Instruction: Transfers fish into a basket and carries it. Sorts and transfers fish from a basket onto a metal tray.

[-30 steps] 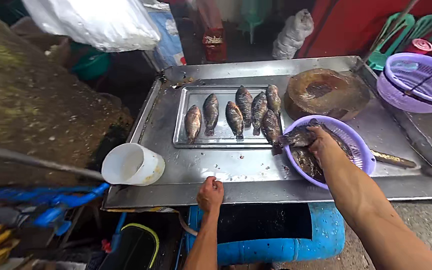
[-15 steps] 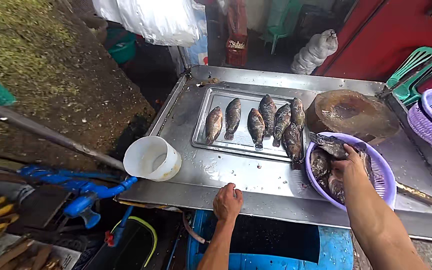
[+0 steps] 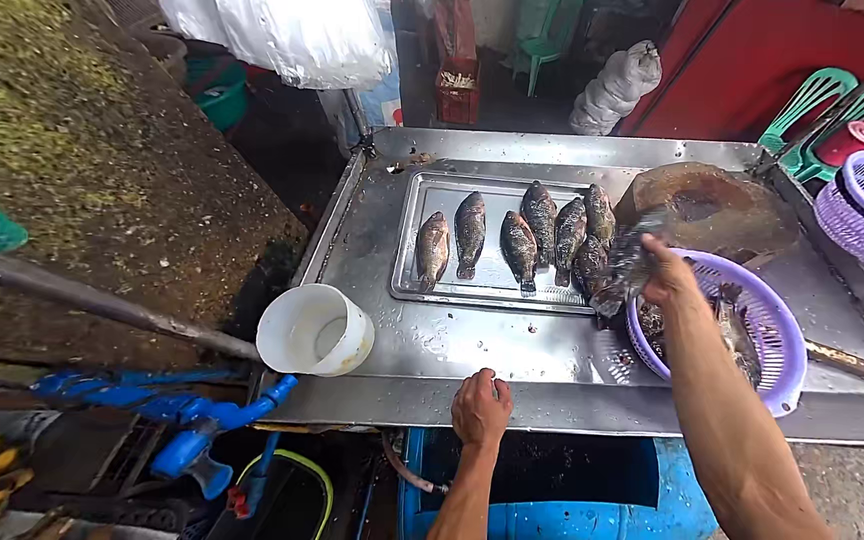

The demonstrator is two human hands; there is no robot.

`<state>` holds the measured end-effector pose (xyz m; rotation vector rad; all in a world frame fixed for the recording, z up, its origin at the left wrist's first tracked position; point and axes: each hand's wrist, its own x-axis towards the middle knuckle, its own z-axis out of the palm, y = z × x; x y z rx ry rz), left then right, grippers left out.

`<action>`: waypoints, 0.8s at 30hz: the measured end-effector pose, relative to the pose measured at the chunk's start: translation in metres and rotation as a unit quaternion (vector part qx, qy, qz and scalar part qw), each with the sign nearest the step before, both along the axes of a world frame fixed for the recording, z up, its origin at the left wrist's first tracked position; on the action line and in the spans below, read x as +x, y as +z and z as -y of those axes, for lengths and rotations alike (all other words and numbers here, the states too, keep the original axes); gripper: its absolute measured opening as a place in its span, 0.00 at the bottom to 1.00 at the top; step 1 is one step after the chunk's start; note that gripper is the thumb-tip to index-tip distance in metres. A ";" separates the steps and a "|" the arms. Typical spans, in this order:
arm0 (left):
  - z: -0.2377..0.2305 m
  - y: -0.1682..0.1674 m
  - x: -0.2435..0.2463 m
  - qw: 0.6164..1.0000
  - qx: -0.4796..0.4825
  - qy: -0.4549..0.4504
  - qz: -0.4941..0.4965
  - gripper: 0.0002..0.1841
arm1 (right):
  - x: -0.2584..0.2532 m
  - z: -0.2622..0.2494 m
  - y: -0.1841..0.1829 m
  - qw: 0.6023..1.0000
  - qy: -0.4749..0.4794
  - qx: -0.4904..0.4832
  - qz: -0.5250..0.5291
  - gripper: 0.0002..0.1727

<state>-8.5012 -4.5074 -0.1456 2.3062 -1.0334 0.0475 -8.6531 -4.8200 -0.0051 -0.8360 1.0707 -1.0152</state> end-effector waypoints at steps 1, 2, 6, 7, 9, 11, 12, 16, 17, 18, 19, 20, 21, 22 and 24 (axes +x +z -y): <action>0.001 -0.001 0.000 1.000 -0.001 0.000 0.001 0.13 | 0.023 -0.006 -0.007 0.999 0.037 0.018 -0.016 0.21; 0.001 -0.001 -0.001 1.000 0.001 0.001 0.002 0.13 | 0.046 -0.011 -0.018 0.997 0.062 0.037 -0.031 0.21; 0.001 -0.003 -0.002 1.000 -0.002 0.007 0.015 0.14 | 0.129 -0.025 -0.073 0.982 0.140 0.088 -0.094 0.27; 0.001 -0.003 -0.002 1.000 -0.002 0.007 0.015 0.14 | 0.146 -0.026 -0.084 0.979 0.148 0.093 -0.101 0.27; 0.002 -0.004 -0.002 1.000 -0.002 0.009 0.013 0.14 | 0.176 -0.031 -0.096 0.983 0.128 0.100 -0.080 0.25; 0.001 -0.005 -0.001 1.000 0.003 0.012 0.014 0.14 | 0.199 -0.041 -0.102 0.990 0.091 0.105 -0.020 0.24; 0.000 -0.006 -0.001 1.000 0.005 0.010 0.012 0.14 | 0.206 -0.049 -0.105 0.990 0.082 0.110 0.002 0.25; -0.004 0.000 -0.003 0.999 0.033 -0.014 -0.035 0.13 | 0.189 -0.074 -0.107 0.991 0.101 0.082 -0.018 0.27; -0.004 0.000 -0.003 0.999 0.032 -0.014 -0.038 0.13 | 0.175 -0.076 -0.101 0.993 0.100 0.062 -0.028 0.28; -0.005 0.001 -0.003 0.998 0.033 -0.014 -0.043 0.13 | 0.158 -0.077 -0.092 0.994 0.096 0.037 -0.037 0.27; -0.004 0.002 -0.004 0.998 0.032 -0.014 -0.048 0.13 | 0.136 -0.075 -0.081 0.995 0.088 -0.004 -0.050 0.26; -0.003 0.002 -0.004 0.998 0.030 -0.012 -0.052 0.13 | 0.110 -0.067 -0.066 0.993 0.077 -0.065 -0.068 0.24; -0.002 0.001 -0.003 0.998 0.029 -0.011 -0.051 0.13 | 0.078 -0.058 -0.051 0.983 0.070 -0.141 -0.097 0.23; -0.003 0.001 -0.004 0.998 0.029 -0.009 -0.050 0.13 | 0.040 -0.049 -0.036 0.963 0.072 -0.219 -0.139 0.23; -0.003 0.001 -0.004 0.998 0.029 -0.001 -0.048 0.13 | -0.045 -0.030 -0.010 0.887 0.121 -0.343 -0.285 0.25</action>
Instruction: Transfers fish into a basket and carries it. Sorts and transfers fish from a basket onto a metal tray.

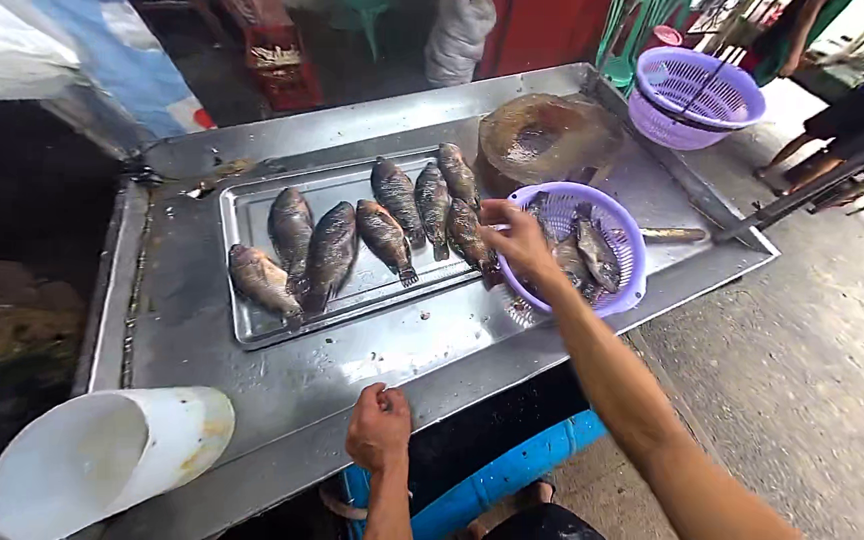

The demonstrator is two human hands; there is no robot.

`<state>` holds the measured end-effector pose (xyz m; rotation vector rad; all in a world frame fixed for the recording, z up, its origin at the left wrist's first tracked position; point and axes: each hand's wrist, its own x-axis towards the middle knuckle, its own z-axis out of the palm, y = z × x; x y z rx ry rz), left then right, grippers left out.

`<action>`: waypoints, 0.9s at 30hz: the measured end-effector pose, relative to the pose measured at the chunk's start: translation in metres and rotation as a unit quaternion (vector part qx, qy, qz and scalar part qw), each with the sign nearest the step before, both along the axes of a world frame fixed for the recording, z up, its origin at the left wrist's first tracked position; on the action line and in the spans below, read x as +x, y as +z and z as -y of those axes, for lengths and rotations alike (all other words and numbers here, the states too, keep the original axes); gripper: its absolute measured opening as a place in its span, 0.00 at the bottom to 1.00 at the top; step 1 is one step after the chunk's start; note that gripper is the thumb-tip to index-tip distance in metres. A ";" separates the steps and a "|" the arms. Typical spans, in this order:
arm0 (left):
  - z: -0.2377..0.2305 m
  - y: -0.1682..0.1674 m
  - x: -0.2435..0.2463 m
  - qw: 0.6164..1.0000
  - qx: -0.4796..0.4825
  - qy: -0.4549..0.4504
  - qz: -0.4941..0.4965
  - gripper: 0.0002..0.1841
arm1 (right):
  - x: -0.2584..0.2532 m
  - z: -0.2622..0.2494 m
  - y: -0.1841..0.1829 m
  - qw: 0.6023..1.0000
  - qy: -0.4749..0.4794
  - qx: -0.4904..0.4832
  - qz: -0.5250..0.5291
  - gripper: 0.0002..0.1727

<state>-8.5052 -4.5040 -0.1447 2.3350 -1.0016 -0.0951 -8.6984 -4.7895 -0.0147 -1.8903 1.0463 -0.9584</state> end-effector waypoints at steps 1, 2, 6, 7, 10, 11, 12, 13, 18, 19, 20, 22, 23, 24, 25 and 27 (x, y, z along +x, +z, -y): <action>0.000 0.001 0.000 1.000 0.001 0.001 0.001 0.13 | -0.044 0.008 0.011 0.993 0.024 -0.046 -0.107 0.26; 0.000 0.002 0.000 1.000 0.003 0.003 0.003 0.13 | -0.084 0.013 0.016 0.973 0.049 -0.079 -0.211 0.28; 0.000 0.002 -0.002 1.000 -0.008 0.005 0.015 0.12 | -0.186 0.008 -0.012 0.871 0.141 -0.102 -0.459 0.42; 0.000 0.003 -0.001 1.000 -0.012 0.008 0.018 0.11 | -0.191 0.006 -0.023 0.852 0.170 -0.086 -0.487 0.44; -0.001 0.003 -0.001 0.999 -0.015 0.019 0.026 0.12 | -0.182 0.005 -0.046 0.814 0.224 -0.107 -0.524 0.50; 0.000 0.004 -0.002 0.999 -0.014 0.023 0.027 0.12 | -0.179 0.007 -0.052 0.807 0.233 -0.132 -0.526 0.50; 0.000 0.003 -0.002 0.999 -0.010 0.028 0.028 0.12 | -0.175 0.010 -0.058 0.801 0.238 -0.154 -0.527 0.50; 0.000 0.003 -0.001 0.999 -0.005 0.032 0.028 0.12 | -0.173 0.012 -0.063 0.798 0.238 -0.170 -0.527 0.49; 0.001 0.000 -0.001 0.999 -0.009 0.041 0.029 0.12 | -0.170 0.021 -0.077 0.831 0.181 -0.206 -0.484 0.44; 0.001 0.001 0.000 0.999 -0.012 0.040 0.032 0.12 | -0.169 0.022 -0.079 0.841 0.166 -0.200 -0.475 0.43; 0.001 0.001 0.000 0.999 -0.014 0.038 0.030 0.12 | -0.169 0.022 -0.080 0.854 0.147 -0.188 -0.462 0.43; 0.001 0.003 0.000 0.999 -0.022 0.033 0.032 0.12 | -0.166 0.021 -0.074 0.885 0.098 -0.151 -0.429 0.41; 0.001 0.003 0.000 0.999 -0.025 0.033 0.035 0.12 | -0.163 0.018 -0.067 0.902 0.066 -0.130 -0.406 0.39; 0.001 0.003 0.000 0.998 -0.030 0.033 0.040 0.12 | -0.160 0.014 -0.058 0.917 0.034 -0.115 -0.381 0.37; 0.002 0.002 0.001 0.998 -0.035 0.032 0.043 0.12 | -0.157 0.013 -0.048 0.929 0.003 -0.105 -0.356 0.36; 0.002 0.000 0.001 0.998 -0.042 0.032 0.044 0.12 | -0.153 0.015 -0.035 0.946 -0.059 -0.092 -0.304 0.37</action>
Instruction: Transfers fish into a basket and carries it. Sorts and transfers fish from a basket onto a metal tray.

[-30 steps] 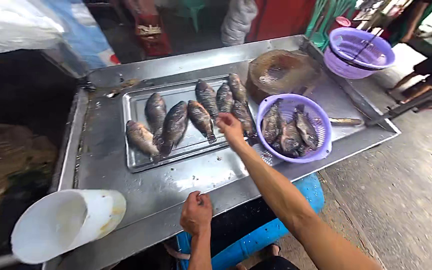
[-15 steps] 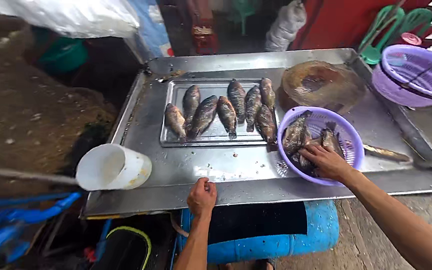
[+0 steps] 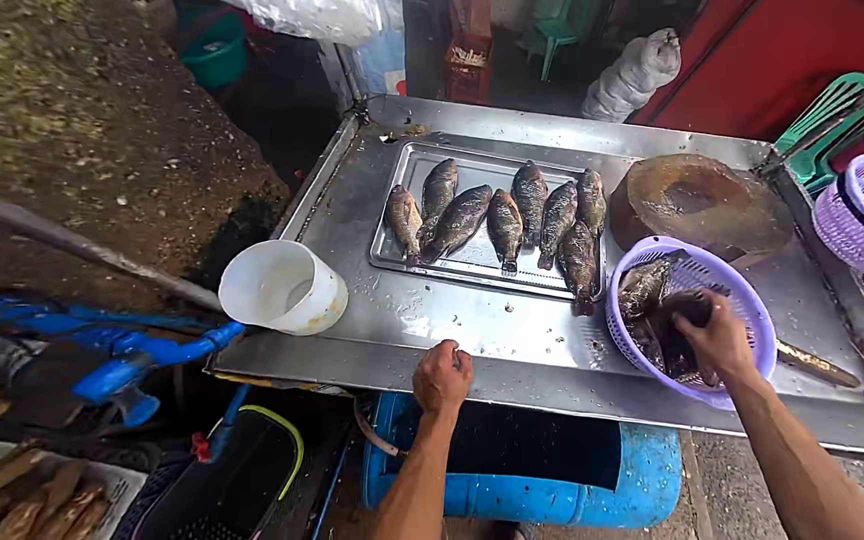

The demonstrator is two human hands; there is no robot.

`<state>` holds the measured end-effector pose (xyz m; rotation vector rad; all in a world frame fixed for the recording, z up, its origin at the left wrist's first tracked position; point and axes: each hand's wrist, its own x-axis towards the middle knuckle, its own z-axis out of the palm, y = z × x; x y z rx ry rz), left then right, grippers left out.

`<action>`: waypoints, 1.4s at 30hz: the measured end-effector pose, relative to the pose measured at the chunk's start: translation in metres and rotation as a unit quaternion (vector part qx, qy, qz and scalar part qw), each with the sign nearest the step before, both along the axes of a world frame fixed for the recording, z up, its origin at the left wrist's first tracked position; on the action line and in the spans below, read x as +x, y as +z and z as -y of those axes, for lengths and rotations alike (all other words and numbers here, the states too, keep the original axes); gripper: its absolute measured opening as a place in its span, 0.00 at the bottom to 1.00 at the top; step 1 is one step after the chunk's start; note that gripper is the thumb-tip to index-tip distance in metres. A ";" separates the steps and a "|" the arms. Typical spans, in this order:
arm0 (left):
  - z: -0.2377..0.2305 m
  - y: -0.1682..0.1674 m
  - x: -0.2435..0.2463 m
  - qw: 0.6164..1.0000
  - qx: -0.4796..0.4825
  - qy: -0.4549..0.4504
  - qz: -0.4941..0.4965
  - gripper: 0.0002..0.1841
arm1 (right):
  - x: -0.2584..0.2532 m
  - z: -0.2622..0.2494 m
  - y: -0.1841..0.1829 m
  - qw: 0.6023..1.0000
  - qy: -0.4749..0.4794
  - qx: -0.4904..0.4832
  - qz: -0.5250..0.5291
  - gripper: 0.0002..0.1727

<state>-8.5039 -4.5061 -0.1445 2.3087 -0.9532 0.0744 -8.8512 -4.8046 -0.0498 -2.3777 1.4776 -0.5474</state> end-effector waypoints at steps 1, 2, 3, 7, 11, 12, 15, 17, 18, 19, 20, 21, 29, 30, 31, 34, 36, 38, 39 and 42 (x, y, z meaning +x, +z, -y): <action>0.000 -0.001 0.001 1.000 -0.002 0.000 0.001 0.12 | 0.000 0.005 0.004 0.999 -0.027 -0.001 0.037 0.40; 0.001 -0.001 0.001 1.000 0.000 -0.001 -0.001 0.12 | 0.001 0.011 0.008 0.995 -0.055 -0.001 0.079 0.42; 0.000 -0.002 0.001 1.000 0.004 -0.002 -0.005 0.12 | 0.000 0.014 0.013 0.988 -0.087 0.001 0.125 0.44; 0.002 -0.001 0.001 1.000 0.006 -0.009 -0.008 0.12 | 0.005 0.025 0.033 0.872 -0.205 0.059 0.441 0.33; 0.002 -0.002 0.001 1.000 -0.002 -0.019 -0.001 0.12 | 0.031 0.015 0.079 0.713 -0.231 0.105 0.653 0.20; 0.001 -0.002 0.001 1.000 -0.001 -0.024 -0.003 0.13 | 0.042 0.012 0.089 0.704 -0.229 0.112 0.663 0.19; 0.001 -0.002 0.003 0.999 -0.001 -0.036 0.001 0.13 | 0.094 0.008 0.106 0.733 -0.216 0.140 0.630 0.21; 0.001 -0.003 0.002 0.999 0.002 -0.038 0.002 0.13 | 0.127 0.017 0.099 0.769 -0.196 0.176 0.583 0.24; 0.001 -0.004 0.002 0.999 0.004 -0.038 0.003 0.13 | 0.145 0.024 0.093 0.779 -0.179 0.199 0.567 0.25; 0.000 -0.004 0.002 0.999 0.007 -0.039 0.002 0.12 | 0.163 0.032 0.083 0.781 -0.160 0.225 0.561 0.26; 0.000 -0.003 0.003 0.999 0.008 -0.038 0.002 0.12 | 0.180 0.038 0.073 0.777 -0.141 0.249 0.560 0.25; 0.001 -0.003 0.004 0.999 0.007 -0.037 0.001 0.13 | 0.196 0.045 0.064 0.772 -0.125 0.272 0.560 0.25; 0.000 -0.007 0.004 0.999 0.001 -0.042 0.016 0.14 | 0.264 0.092 0.016 0.838 -0.019 0.390 0.381 0.29; 0.001 -0.007 0.003 0.999 0.001 -0.043 0.020 0.15 | 0.268 0.097 0.008 0.840 -0.022 0.398 0.369 0.30; 0.001 -0.007 0.003 0.999 0.002 -0.042 0.025 0.15 | 0.271 0.100 0.000 0.840 -0.028 0.401 0.363 0.29; 0.001 -0.010 0.003 0.998 0.002 -0.043 0.039 0.15 | 0.278 0.105 -0.013 0.840 -0.033 0.399 0.366 0.26; 0.000 -0.011 0.001 0.998 -0.001 -0.042 0.044 0.15 | 0.280 0.109 -0.014 0.848 -0.028 0.390 0.357 0.25; 0.000 -0.011 0.000 0.998 -0.003 -0.040 0.045 0.15 | 0.282 0.114 -0.014 0.871 -0.026 0.364 0.330 0.26; 0.001 -0.011 0.000 0.998 -0.004 -0.038 0.047 0.15 | 0.283 0.118 -0.014 0.895 -0.030 0.333 0.295 0.28; 0.002 -0.010 0.001 0.999 0.003 -0.031 0.035 0.15 | 0.282 0.133 -0.014 0.970 -0.021 0.199 0.138 0.37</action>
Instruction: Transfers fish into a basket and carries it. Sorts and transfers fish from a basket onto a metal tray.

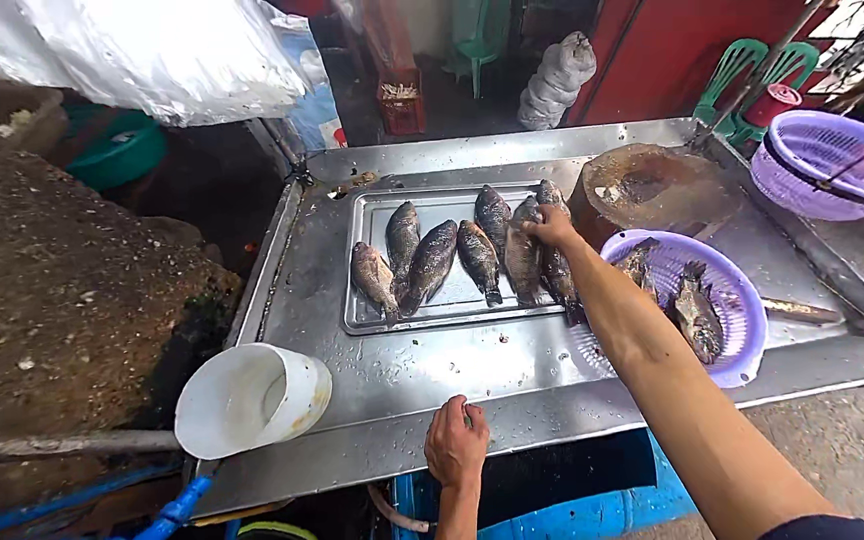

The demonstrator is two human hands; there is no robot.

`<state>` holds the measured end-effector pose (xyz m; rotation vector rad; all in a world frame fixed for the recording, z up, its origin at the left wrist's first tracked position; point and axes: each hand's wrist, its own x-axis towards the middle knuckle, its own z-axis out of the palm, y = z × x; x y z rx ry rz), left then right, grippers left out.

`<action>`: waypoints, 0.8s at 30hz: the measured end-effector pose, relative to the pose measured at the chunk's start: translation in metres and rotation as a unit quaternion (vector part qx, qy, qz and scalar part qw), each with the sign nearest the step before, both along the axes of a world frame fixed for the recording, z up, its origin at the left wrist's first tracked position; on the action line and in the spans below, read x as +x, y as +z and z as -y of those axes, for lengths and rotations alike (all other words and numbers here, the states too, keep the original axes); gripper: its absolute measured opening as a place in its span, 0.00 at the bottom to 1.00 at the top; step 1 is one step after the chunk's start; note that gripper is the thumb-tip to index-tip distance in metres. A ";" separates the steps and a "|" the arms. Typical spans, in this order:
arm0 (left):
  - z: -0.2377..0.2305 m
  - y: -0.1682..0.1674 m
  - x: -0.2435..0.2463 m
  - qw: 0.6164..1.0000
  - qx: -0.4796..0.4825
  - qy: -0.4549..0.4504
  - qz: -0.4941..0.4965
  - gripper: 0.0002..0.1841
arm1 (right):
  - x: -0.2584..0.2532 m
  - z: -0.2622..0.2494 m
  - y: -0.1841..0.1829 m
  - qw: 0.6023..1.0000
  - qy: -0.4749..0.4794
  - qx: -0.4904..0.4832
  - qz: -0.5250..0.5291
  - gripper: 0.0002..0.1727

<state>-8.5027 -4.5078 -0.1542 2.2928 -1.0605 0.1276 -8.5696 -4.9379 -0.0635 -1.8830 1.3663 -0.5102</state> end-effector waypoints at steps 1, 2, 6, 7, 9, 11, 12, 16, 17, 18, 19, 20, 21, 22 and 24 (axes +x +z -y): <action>-0.002 0.002 0.000 1.000 0.008 -0.003 -0.013 0.14 | -0.004 -0.006 0.005 0.999 -0.011 -0.034 -0.007 0.36; -0.003 0.004 -0.001 0.999 0.013 -0.011 -0.028 0.14 | -0.010 -0.018 0.014 0.998 -0.032 -0.057 0.013 0.33; -0.004 0.007 -0.002 0.998 0.016 -0.024 -0.054 0.14 | -0.071 -0.082 0.038 0.984 -0.051 -0.116 0.126 0.28; -0.003 0.008 -0.002 0.998 0.018 -0.021 -0.060 0.14 | -0.098 -0.094 0.041 0.984 -0.043 -0.133 0.107 0.28; -0.004 0.011 -0.004 0.997 0.028 -0.012 -0.070 0.14 | -0.165 -0.109 0.048 0.987 -0.035 -0.157 -0.017 0.30; -0.005 0.013 -0.005 0.996 0.035 -0.007 -0.076 0.13 | -0.234 -0.120 0.056 0.977 -0.040 -0.121 -0.169 0.34; -0.005 0.013 -0.005 0.996 0.036 -0.007 -0.080 0.13 | -0.260 -0.132 0.058 0.966 -0.047 -0.096 -0.236 0.35; -0.002 0.014 -0.007 0.997 0.031 -0.013 -0.068 0.13 | -0.302 -0.166 0.039 0.932 -0.060 0.033 -0.356 0.47; -0.005 0.016 -0.008 0.997 0.037 -0.007 -0.069 0.13 | -0.298 -0.169 0.027 0.927 -0.060 0.033 -0.369 0.47; -0.005 0.017 -0.006 0.997 0.043 0.001 -0.068 0.13 | -0.294 -0.171 0.015 0.924 -0.065 0.022 -0.377 0.47; -0.004 0.018 -0.006 0.996 0.047 0.008 -0.071 0.14 | -0.291 -0.170 0.008 0.919 -0.075 0.017 -0.386 0.47; -0.003 0.017 -0.006 0.997 0.045 0.015 -0.068 0.14 | -0.290 -0.168 0.006 0.913 -0.086 0.019 -0.398 0.47; -0.003 0.016 -0.006 0.997 0.040 0.020 -0.063 0.13 | -0.290 -0.165 0.006 0.908 -0.090 0.025 -0.408 0.46; -0.003 0.015 -0.006 0.997 0.035 0.024 -0.058 0.13 | -0.290 -0.161 0.007 0.903 -0.088 0.034 -0.419 0.45; -0.003 0.013 -0.005 0.997 0.032 0.031 -0.057 0.13 | -0.290 -0.155 0.010 0.896 -0.076 0.047 -0.436 0.46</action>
